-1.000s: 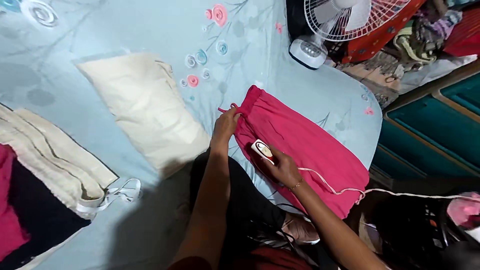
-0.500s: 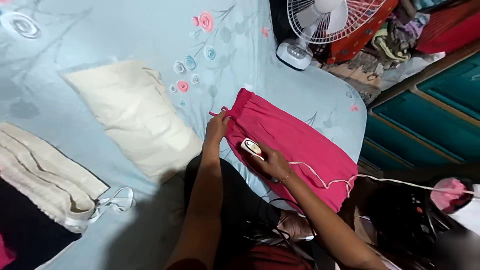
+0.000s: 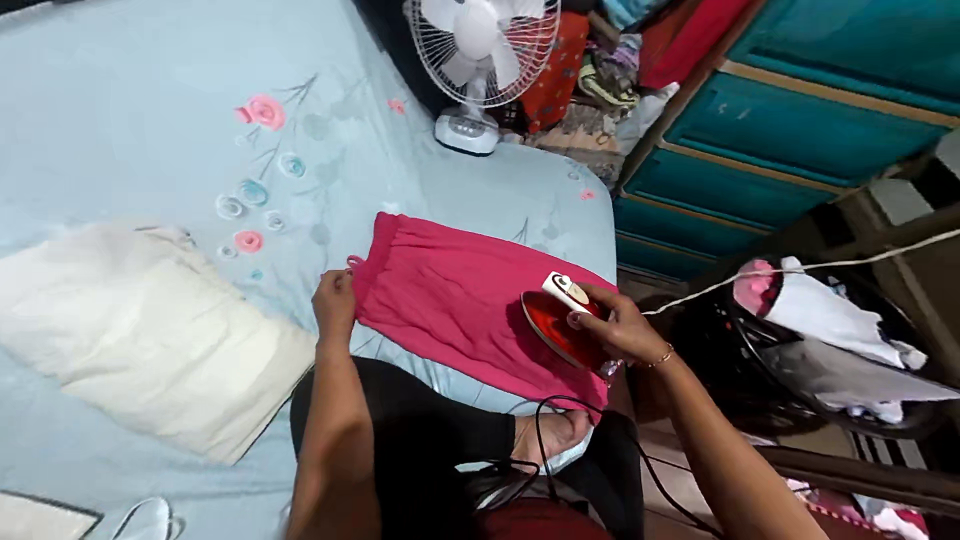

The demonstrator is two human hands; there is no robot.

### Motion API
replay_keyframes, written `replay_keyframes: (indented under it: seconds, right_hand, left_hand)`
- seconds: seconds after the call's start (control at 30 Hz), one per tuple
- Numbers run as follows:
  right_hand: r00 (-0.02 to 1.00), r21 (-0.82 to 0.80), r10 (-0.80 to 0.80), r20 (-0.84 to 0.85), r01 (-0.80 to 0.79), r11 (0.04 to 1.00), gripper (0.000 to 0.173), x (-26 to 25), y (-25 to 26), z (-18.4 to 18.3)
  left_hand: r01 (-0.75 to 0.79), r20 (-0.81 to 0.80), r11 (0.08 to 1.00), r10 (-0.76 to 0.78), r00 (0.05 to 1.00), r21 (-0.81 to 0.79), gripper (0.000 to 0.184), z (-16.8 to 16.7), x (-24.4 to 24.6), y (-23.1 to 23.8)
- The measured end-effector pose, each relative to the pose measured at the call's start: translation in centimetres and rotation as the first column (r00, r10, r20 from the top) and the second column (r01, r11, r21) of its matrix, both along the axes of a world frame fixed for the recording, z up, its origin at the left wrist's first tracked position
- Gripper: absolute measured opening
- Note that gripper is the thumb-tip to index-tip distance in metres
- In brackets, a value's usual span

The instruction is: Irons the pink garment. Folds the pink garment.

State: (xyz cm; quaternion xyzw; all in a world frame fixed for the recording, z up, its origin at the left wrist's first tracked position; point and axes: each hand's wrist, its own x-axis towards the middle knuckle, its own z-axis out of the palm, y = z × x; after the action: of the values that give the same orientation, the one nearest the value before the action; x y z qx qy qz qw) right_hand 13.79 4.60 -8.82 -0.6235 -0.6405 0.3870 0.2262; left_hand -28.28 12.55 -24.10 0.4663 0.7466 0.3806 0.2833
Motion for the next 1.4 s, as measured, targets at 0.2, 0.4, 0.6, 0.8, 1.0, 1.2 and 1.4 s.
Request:
replay_keyframes:
  seconds: [0.2, 0.4, 0.6, 0.8, 1.0, 1.2, 1.4]
  right_hand:
    - [0.976, -0.003, -0.001, 0.216, 0.002, 1.000, 0.053, 1.1, 1.7, -0.1]
    - [0.956, -0.015, 0.147, 0.253, -0.148, 0.989, 0.047, 0.2, 2.2, 0.5]
    - [0.921, 0.041, 0.275, 0.277, -0.298, 0.954, 0.046, -0.8, 0.9, 1.4]
    - [0.882, 0.000, 0.301, 0.363, -0.323, 0.946, 0.051, -0.5, -0.6, 1.4]
    - [0.906, 0.048, 0.214, 0.365, -0.248, 0.968, 0.043, -0.9, -1.1, 0.6]
    - [0.928, 0.096, 0.216, 0.304, -0.255, 0.962, 0.039, -0.8, -0.7, 0.2]
    - [0.930, 0.113, 0.282, 0.236, -0.315, 0.942, 0.039, -0.4, -0.3, 0.1]
  left_hand:
    - [0.009, -0.159, 0.998, -0.001, 0.987, 0.054, 0.034, 2.0, 1.2, -0.9]
    - [0.629, -0.363, 0.735, -0.530, 0.767, 0.255, 0.064, 8.7, 12.9, -2.2]
    - [0.894, -0.487, 0.373, -0.749, 0.449, 0.250, 0.029, 12.4, 21.4, -3.5]
    - [0.894, -0.513, 0.382, -0.732, 0.448, 0.236, 0.019, 12.8, 22.2, -5.3]
    - [0.875, -0.551, 0.404, -0.681, 0.482, 0.267, 0.018, 12.4, 22.4, -5.5]
    - [0.872, -0.585, 0.389, -0.647, 0.488, 0.297, 0.016, 12.2, 22.3, -5.0]
    - [0.870, -0.600, 0.376, -0.630, 0.492, 0.318, 0.014, 12.1, 22.0, -5.1]
